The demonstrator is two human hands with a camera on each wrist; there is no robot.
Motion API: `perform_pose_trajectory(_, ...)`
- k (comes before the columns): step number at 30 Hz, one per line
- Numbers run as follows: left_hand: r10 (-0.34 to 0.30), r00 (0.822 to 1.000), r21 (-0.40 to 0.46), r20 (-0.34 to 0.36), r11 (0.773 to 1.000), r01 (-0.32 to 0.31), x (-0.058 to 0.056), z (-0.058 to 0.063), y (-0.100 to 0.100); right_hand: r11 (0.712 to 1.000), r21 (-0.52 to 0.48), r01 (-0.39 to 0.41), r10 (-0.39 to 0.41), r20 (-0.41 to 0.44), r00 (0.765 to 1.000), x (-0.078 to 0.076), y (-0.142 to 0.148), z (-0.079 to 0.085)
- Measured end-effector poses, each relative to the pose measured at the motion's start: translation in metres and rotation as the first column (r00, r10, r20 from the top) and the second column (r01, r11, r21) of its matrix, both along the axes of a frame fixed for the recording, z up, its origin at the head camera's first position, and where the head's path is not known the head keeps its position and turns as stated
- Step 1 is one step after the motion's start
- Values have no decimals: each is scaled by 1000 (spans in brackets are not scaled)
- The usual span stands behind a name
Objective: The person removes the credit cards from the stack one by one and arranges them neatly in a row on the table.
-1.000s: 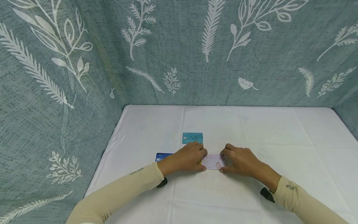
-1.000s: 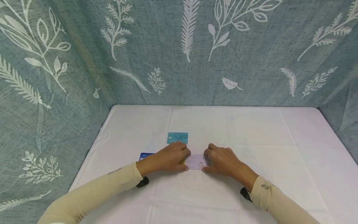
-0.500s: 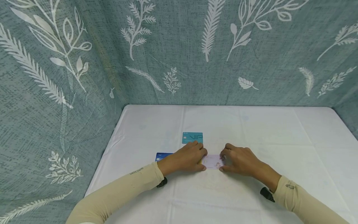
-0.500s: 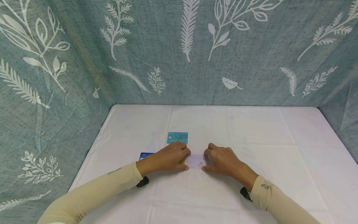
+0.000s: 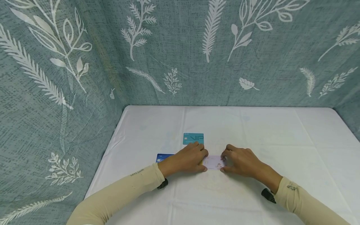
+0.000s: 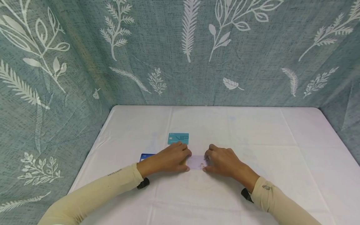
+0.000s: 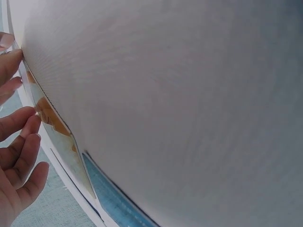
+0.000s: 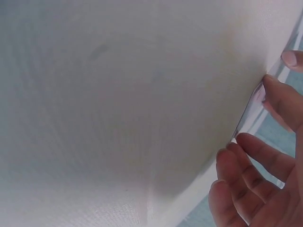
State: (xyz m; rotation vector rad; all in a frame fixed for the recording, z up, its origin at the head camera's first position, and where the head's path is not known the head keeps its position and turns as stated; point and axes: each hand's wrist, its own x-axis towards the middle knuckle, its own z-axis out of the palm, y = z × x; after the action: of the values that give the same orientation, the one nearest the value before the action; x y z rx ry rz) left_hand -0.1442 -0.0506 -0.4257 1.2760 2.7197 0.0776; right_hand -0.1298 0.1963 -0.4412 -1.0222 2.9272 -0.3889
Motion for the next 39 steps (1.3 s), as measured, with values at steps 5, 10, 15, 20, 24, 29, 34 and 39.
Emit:
perform_pose_trajectory(5,10,1000,-4,3,1000,-10,1,1,0,1000,0,-4,4,-5,1000,0,0,0)
perform_pose_trajectory(10,8,1000,1,-1,1000,-8,0,1,-1,1000,-3,-6,6,-5,1000,0,-1,0)
perform_pose_trajectory(15,6,1000,23,6,1000,-6,0,-2,-2,1000,1,-7,7,-9,1000,-1,-1,0)
perform_pose_trajectory(20,6,1000,10,1,1000,-6,0,-1,-3,1000,-4,-11,11,-17,1000,0,-2,1)
perform_pose_trajectory(24,4,1000,2,-6,1000,-4,0,0,-5,1000,-6,-11,11,-14,1000,0,-2,1)
perform_pose_trajectory(29,5,1000,24,-9,1000,-4,-1,2,-9,1000,-4,-4,4,-16,1000,0,-2,2)
perform_pose_trajectory(34,1,1000,40,-14,999,0,-3,2,-14,1000,-14,-9,8,-26,1000,-3,-4,3)
perform_pose_trajectory(39,-5,999,46,-32,999,6,-6,2,-19,1000,0,-8,7,-37,999,-7,-8,6)
